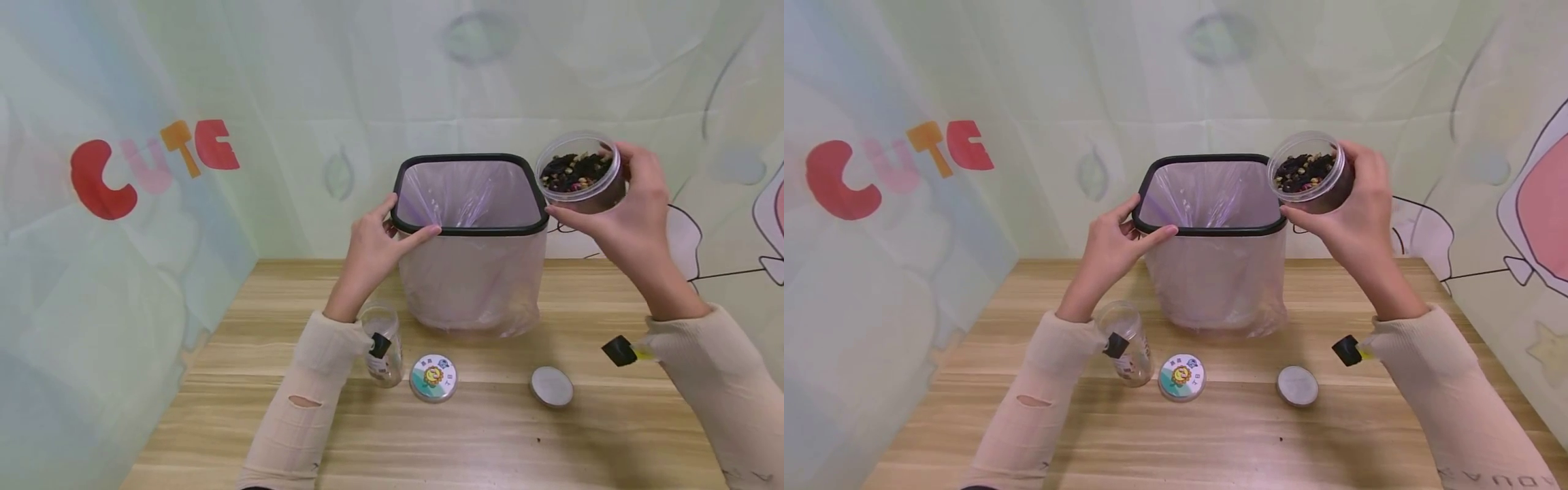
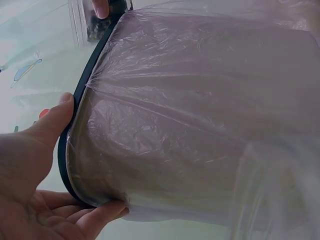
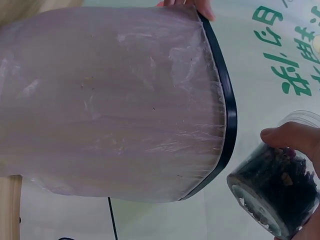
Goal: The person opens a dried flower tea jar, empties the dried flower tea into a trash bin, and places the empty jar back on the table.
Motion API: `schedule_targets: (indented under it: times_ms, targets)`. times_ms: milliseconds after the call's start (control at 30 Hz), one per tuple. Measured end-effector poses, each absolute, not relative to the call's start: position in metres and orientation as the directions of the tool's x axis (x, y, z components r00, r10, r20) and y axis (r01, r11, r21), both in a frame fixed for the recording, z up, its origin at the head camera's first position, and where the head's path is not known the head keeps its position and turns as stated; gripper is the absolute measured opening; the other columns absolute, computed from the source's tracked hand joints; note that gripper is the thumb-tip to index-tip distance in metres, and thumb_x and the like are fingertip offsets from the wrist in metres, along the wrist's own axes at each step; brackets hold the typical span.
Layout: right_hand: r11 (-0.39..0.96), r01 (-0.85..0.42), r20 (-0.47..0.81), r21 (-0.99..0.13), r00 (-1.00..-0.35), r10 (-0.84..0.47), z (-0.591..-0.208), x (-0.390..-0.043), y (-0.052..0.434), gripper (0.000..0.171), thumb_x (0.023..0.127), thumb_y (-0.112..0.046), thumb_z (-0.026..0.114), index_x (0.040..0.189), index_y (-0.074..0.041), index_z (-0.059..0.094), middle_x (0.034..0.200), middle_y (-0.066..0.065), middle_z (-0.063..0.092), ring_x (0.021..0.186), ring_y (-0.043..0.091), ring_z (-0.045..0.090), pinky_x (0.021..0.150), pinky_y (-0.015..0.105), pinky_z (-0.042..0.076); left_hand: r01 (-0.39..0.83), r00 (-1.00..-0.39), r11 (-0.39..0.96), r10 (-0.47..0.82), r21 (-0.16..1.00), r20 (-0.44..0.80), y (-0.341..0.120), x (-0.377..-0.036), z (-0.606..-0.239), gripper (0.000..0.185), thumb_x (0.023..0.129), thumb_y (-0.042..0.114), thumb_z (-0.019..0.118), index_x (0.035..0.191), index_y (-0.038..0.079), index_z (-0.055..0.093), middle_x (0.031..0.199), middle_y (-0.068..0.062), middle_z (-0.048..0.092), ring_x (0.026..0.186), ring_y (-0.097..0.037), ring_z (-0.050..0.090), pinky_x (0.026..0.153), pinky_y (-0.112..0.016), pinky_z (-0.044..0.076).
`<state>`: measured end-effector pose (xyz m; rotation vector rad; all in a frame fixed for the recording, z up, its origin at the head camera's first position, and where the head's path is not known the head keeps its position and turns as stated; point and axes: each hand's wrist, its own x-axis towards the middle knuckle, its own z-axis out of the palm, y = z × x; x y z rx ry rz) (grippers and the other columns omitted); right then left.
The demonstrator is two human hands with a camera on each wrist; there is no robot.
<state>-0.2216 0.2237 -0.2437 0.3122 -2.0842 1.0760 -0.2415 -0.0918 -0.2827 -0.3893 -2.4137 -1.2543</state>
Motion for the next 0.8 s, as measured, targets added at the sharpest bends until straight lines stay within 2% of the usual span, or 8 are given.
schedule_targets:
  times_ms: [133, 333, 500, 800]
  targets:
    - [0.639, -0.528, 0.737, -0.559, -0.670, 0.091, -0.239, -0.230, 0.221, 0.089, 0.058, -0.002, 0.095, 0.137, -0.007, 0.054, 0.126, 0.001, 0.049, 0.119, 0.013, 0.041, 0.099, 0.024, 0.032, 0.396, -0.894, 0.561, 0.054, 0.727, 0.445, -0.090, -0.241, -0.282, 0.096, 0.077, 0.052, 0.083, 0.149, 0.001, 0.044, 0.073, -0.004, 0.057, 0.067, -0.012, 0.047, 0.060, -0.026, 0.039]
    - [0.677, -0.571, 0.773, -0.465, -0.635, -0.005, -0.238, -0.240, 0.215, 0.089, 0.059, -0.001, 0.094, 0.138, -0.005, 0.053, 0.129, 0.016, 0.049, 0.119, 0.026, 0.040, 0.100, 0.033, 0.031, 0.395, -0.895, 0.557, 0.055, 0.731, 0.442, -0.089, -0.240, -0.283, 0.097, 0.077, 0.053, 0.083, 0.149, 0.001, 0.043, 0.068, -0.002, 0.051, 0.065, -0.012, 0.044, 0.058, -0.026, 0.037]
    - [0.689, -0.574, 0.769, -0.443, -0.638, -0.036, -0.234, -0.244, 0.209, 0.087, 0.062, 0.000, 0.093, 0.138, -0.006, 0.053, 0.128, 0.019, 0.048, 0.123, 0.030, 0.038, 0.102, 0.041, 0.033, 0.391, -0.897, 0.556, 0.051, 0.733, 0.439, -0.089, -0.238, -0.283, 0.097, 0.077, 0.053, 0.082, 0.149, 0.002, 0.043, 0.068, -0.002, 0.050, 0.065, -0.011, 0.043, 0.058, -0.026, 0.037]
    - [0.718, -0.580, 0.773, -0.384, -0.628, -0.094, -0.231, -0.254, 0.207, 0.086, 0.062, 0.005, 0.090, 0.138, -0.004, 0.052, 0.130, 0.024, 0.045, 0.126, 0.035, 0.035, 0.104, 0.044, 0.034, 0.397, -0.894, 0.548, 0.050, 0.736, 0.445, -0.087, -0.237, -0.283, 0.096, 0.076, 0.053, 0.082, 0.149, 0.003, 0.045, 0.068, -0.002, 0.051, 0.064, -0.011, 0.043, 0.058, -0.026, 0.037]
